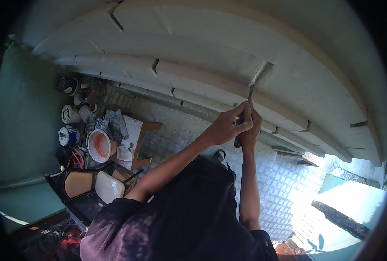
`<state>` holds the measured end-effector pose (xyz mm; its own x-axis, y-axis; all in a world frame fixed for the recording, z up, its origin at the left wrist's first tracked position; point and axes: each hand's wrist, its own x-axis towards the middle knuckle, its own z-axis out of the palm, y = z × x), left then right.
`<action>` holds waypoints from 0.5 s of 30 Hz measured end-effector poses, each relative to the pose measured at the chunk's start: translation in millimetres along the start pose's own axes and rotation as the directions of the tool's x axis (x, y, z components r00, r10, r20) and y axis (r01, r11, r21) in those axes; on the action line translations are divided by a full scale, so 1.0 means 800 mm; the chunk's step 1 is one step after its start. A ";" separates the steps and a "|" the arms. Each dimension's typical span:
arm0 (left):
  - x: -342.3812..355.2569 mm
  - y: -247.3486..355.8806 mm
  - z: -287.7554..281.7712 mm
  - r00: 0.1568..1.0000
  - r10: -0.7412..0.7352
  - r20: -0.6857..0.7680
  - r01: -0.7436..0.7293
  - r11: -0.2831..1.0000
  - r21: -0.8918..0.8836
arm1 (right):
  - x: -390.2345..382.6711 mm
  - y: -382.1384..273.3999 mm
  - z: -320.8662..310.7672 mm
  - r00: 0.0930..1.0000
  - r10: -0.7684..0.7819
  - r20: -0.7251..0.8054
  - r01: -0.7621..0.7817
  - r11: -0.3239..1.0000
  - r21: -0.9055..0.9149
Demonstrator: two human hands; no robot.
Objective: Scraping and smoothing cracks or joints in a concrete or plaster wall using a putty knife.
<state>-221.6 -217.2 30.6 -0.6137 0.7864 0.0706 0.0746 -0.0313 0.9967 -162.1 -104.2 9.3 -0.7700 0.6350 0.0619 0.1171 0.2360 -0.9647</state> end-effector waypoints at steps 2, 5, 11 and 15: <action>-0.015 -0.007 -0.006 1.000 -0.008 -0.029 0.007 1.000 -0.012 | -0.016 0.005 0.015 1.000 0.013 -0.009 -0.013 0.998 0.058; -0.043 -0.019 -0.027 0.999 -0.038 -0.004 0.037 0.999 -0.039 | -0.039 0.004 0.037 0.997 0.071 0.001 -0.070 0.991 0.118; -0.087 -0.017 -0.067 0.988 -0.038 -0.152 0.023 0.995 -0.098 | -0.053 -0.018 0.089 0.978 0.117 0.175 -0.144 0.977 0.154; -0.113 -0.027 -0.098 0.962 -0.050 -0.269 0.019 0.993 -0.116 | -0.062 -0.033 0.132 0.946 0.003 0.323 -0.025 0.998 0.064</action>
<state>-229.7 -336.0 5.4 -0.8053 0.5922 0.0285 -0.0288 -0.0872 0.9958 -193.0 -219.5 4.4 -0.9309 0.3642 -0.0266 0.0956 0.1727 -0.9803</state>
